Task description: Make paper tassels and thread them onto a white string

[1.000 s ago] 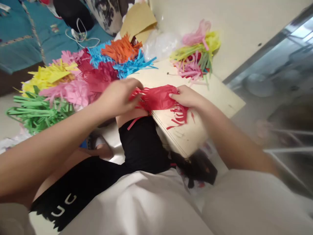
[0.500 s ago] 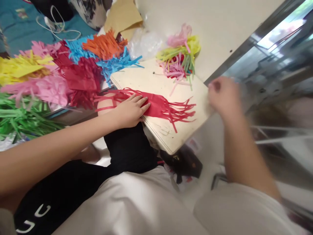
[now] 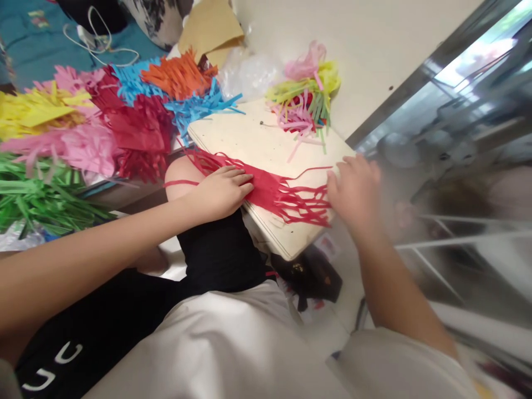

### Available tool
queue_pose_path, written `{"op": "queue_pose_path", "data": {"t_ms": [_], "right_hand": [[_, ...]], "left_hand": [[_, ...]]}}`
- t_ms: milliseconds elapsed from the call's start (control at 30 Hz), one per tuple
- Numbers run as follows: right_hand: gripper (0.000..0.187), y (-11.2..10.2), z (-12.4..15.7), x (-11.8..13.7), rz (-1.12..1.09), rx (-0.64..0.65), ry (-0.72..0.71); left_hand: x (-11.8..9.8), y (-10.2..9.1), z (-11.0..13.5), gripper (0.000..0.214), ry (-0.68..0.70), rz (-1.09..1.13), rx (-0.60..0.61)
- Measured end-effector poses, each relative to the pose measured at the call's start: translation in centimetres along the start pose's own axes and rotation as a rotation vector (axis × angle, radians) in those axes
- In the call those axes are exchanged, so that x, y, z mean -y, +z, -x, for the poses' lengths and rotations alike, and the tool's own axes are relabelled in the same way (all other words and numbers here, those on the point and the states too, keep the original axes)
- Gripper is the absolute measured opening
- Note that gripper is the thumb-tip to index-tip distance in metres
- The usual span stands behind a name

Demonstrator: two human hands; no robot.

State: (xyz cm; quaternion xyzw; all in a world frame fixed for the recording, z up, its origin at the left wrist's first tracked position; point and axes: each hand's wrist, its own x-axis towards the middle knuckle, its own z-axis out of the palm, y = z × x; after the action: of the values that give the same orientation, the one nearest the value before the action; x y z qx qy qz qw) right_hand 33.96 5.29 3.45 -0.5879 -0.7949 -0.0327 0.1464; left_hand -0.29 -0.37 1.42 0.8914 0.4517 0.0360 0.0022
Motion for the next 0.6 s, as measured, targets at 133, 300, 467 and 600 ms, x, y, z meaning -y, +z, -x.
{"op": "queue_pose_path", "data": {"t_ms": [133,300,467,600], "right_hand": [[0.047,-0.5,3.2,6.2,-0.222,0.192,-0.332],[0.029,1.0,2.4,9.3,-0.205,0.386,-0.335],[0.027,1.7,-0.2,7.5,-0.372,0.436,-0.200],[0.036,1.9,-0.5,8.1,-0.351,0.419,-0.135]], "left_hand": [[-0.2,-0.6,-0.3,0.034,0.000,0.059,0.009],[-0.2,-1.6,-0.1,0.026,-0.017,0.112,0.026],[1.8,-1.8,-0.6,0.025,-0.094,0.184,0.073],[3.4,-1.8,-1.8,0.022,-0.145,0.244,0.118]]}}
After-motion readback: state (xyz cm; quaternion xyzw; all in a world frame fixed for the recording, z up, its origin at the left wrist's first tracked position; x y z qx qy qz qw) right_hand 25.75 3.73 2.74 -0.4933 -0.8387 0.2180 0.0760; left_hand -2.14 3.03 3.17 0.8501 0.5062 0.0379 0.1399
